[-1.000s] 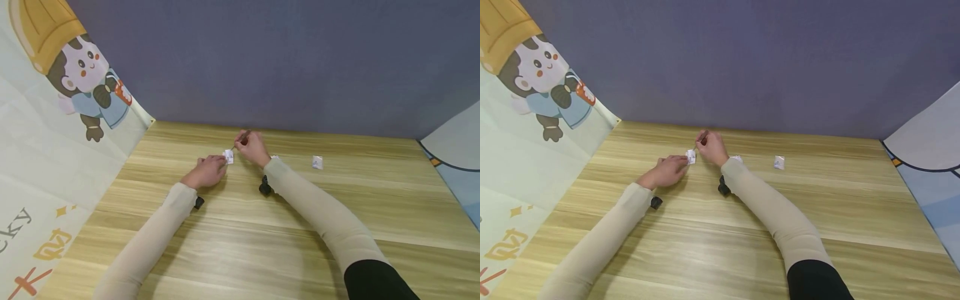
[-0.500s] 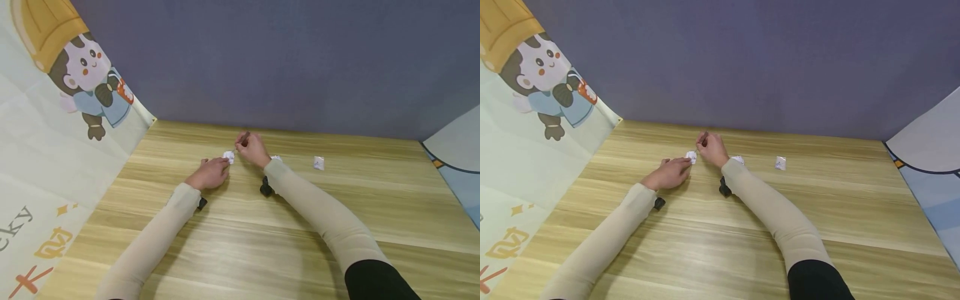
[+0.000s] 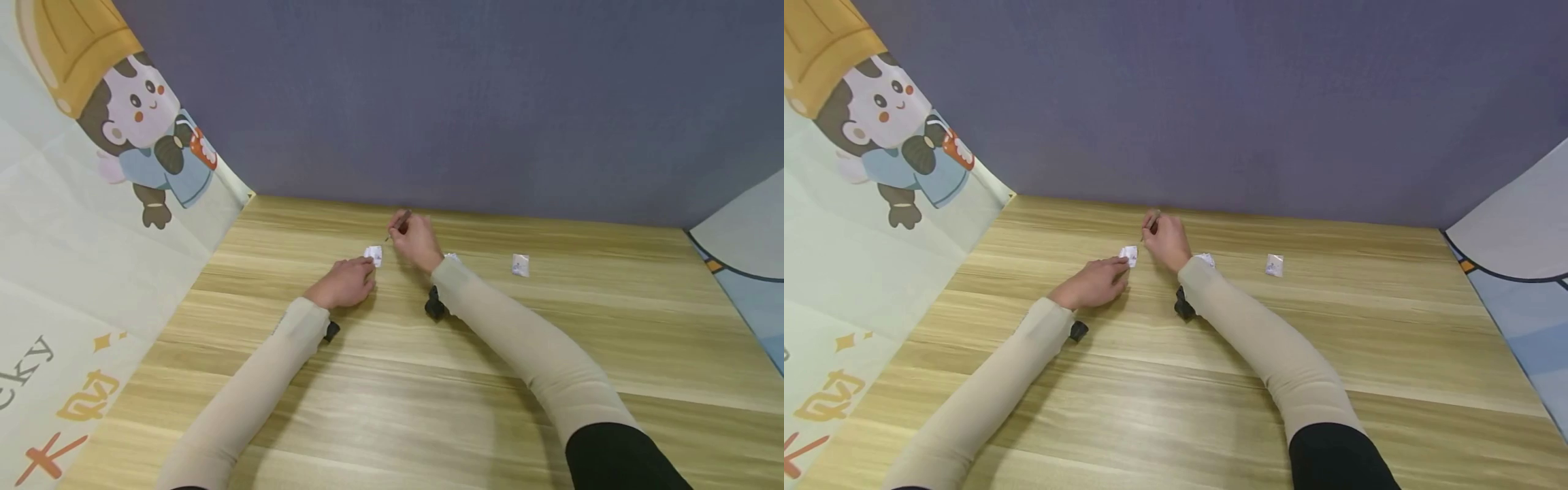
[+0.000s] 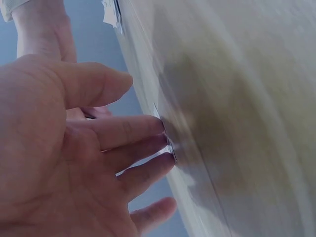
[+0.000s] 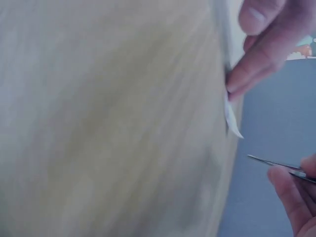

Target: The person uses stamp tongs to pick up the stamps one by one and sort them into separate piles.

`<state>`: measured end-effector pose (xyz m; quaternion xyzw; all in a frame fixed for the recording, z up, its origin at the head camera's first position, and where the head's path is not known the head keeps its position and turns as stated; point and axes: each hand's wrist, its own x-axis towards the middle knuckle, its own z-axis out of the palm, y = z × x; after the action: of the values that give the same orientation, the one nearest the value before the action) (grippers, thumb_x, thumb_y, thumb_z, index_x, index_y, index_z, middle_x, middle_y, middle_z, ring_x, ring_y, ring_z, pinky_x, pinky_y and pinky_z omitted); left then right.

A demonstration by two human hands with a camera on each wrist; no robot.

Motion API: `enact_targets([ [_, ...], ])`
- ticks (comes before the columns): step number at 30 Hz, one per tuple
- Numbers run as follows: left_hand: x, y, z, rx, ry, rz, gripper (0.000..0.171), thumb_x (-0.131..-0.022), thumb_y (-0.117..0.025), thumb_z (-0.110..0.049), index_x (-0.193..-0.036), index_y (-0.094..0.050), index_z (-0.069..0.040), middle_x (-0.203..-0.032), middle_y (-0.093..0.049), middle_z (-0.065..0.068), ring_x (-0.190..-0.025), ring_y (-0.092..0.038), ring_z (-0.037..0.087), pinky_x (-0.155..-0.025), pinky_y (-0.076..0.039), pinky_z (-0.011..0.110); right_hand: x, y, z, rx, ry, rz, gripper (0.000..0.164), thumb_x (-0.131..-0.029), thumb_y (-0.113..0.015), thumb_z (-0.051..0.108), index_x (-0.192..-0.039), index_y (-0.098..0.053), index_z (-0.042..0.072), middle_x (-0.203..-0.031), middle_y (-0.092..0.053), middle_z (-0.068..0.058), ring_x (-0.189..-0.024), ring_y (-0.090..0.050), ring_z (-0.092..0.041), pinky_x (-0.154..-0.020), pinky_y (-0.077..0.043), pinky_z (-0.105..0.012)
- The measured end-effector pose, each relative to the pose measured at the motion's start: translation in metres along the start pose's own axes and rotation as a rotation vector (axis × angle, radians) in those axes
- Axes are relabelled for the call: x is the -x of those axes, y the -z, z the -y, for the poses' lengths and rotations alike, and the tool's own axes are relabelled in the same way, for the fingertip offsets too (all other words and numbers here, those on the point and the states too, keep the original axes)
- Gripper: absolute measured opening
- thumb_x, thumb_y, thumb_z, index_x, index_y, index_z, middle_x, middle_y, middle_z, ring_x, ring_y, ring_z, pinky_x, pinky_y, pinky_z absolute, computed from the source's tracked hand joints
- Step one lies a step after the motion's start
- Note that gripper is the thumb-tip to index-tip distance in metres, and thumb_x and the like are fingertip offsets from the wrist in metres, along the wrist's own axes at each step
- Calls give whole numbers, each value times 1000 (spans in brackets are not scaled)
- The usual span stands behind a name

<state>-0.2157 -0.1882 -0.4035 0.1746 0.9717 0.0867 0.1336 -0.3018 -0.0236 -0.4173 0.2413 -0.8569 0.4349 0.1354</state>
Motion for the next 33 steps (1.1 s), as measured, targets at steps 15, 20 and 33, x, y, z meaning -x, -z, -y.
enact_targets([
  [15, -15, 0, -16, 54, -60, -167, 42, -99, -45, -22, -133, -51, 1, -143, -41, 16, -134, -33, 31, -107, -23, 50, 9, 71, -14, 12, 52, -17, 4, -87, -65, 9, -85, -68, 8, -73, -65, -1, -62, -58, -13, -58, -49, -28],
  [20, -22, 0, -29, 50, -91, -185, 41, -98, -48, -22, -132, -52, 1, -141, -44, 15, -132, -34, 31, -107, -24, 48, 18, 93, -27, 28, 90, -24, 4, -87, -66, 8, -83, -67, 8, -73, -65, -1, -61, -58, -12, -57, -49, -29],
  [33, -49, -3, -61, 45, -144, -133, 43, -99, -47, -23, -137, -48, -2, -144, -41, 14, -133, -34, 30, -108, -24, 48, 36, 127, -66, 65, 91, 97, 3, -87, -67, 10, -85, -67, 8, -76, -65, -1, -63, -59, -13, -57, -51, -29],
])
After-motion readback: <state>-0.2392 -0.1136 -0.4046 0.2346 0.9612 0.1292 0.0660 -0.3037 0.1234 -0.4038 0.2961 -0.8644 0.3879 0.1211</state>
